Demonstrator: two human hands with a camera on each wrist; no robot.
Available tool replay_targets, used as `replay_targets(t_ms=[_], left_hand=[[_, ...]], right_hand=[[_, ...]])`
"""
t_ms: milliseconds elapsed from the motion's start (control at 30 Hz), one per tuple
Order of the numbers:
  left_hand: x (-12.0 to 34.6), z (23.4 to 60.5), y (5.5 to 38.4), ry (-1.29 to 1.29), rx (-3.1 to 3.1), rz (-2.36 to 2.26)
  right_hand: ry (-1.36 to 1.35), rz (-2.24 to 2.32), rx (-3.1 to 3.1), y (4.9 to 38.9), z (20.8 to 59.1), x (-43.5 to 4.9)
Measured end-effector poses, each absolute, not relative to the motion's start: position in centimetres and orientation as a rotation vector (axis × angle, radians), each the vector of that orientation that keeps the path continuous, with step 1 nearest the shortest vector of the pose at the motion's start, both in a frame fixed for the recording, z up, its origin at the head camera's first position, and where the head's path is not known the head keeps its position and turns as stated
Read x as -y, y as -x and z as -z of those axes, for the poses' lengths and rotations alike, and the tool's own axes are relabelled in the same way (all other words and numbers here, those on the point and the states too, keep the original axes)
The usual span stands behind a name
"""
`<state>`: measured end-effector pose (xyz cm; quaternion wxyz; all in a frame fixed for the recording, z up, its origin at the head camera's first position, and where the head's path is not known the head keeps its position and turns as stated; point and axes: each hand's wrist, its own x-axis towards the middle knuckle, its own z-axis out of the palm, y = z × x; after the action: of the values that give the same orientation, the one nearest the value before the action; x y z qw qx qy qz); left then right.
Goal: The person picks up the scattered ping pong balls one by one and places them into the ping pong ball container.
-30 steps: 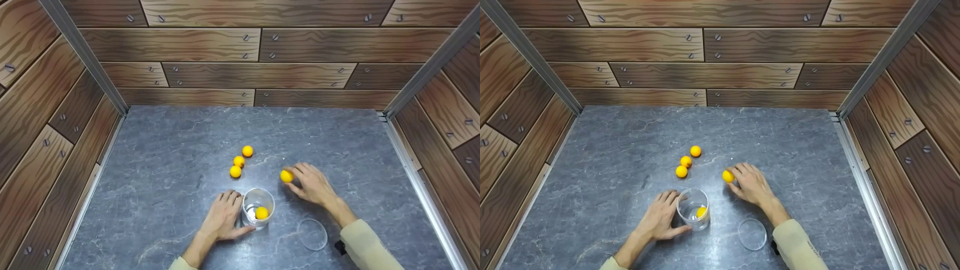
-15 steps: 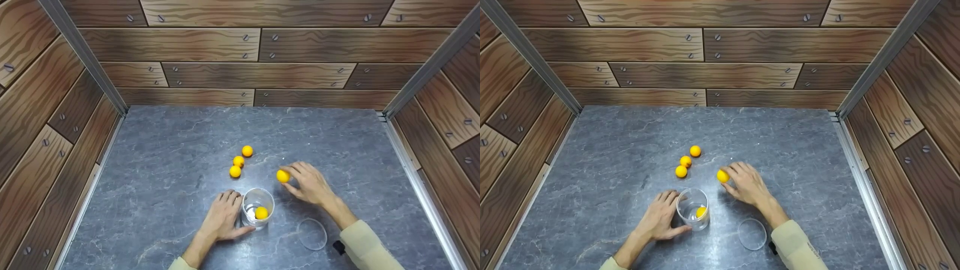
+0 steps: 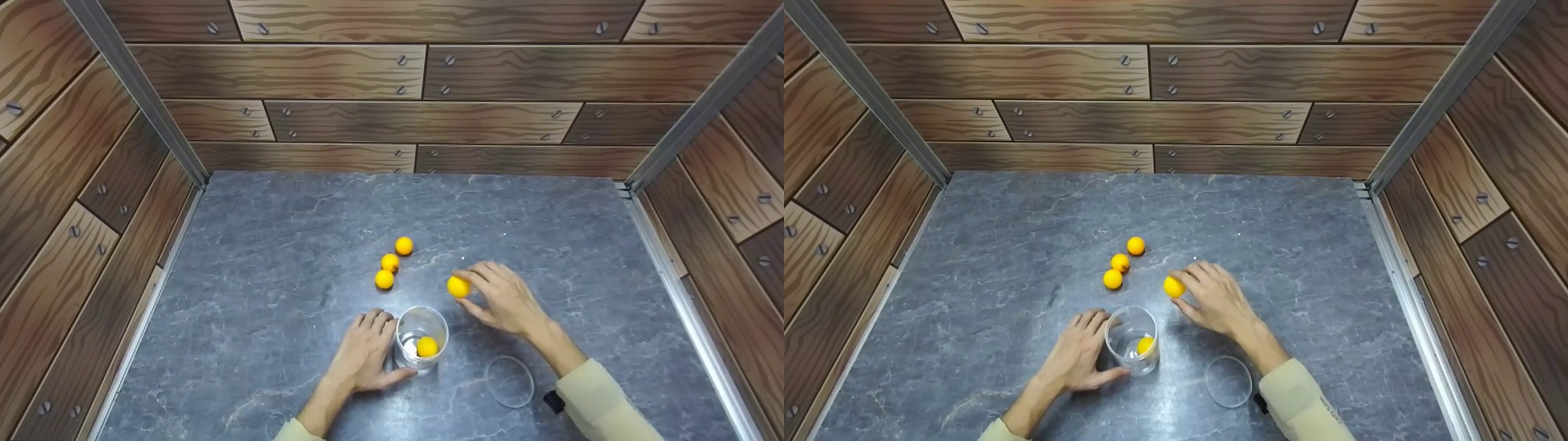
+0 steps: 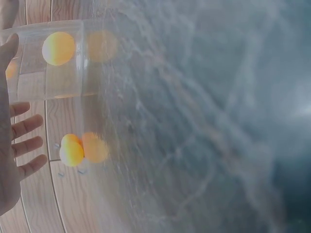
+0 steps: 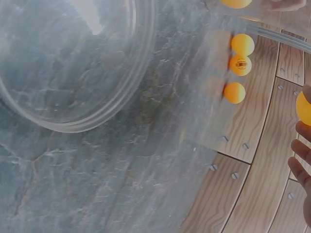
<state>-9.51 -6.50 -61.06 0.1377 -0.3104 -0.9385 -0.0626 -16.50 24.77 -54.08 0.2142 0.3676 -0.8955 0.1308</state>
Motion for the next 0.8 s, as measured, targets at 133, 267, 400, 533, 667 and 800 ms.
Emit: replay_targets(t_ms=[133,267,400,533,667,800], left_hand=[[6.5,61.1,9.5,0.901,2.715,0.171],[6.5,61.1,9.6,0.904,2.711,0.165],[6.5,61.1,9.6,0.906,2.701,0.174],[6.6,61.1,9.5,0.906,2.686,0.188],[6.6,61.1,9.5,0.906,2.679,0.187],[6.6,61.1,9.5,0.906,2.678,0.195]], right_hand=[[-1.04,-0.357,2.46,16.2,53.4,-24.5],[-1.068,-0.356,2.418,16.0,52.9,-24.2],[-1.09,-0.363,2.385,15.8,52.4,-24.0],[-1.091,-0.386,2.368,15.6,51.9,-23.7],[-1.088,-0.39,2.365,15.3,51.3,-23.6],[-1.103,-0.366,2.362,15.1,51.0,-23.3]])
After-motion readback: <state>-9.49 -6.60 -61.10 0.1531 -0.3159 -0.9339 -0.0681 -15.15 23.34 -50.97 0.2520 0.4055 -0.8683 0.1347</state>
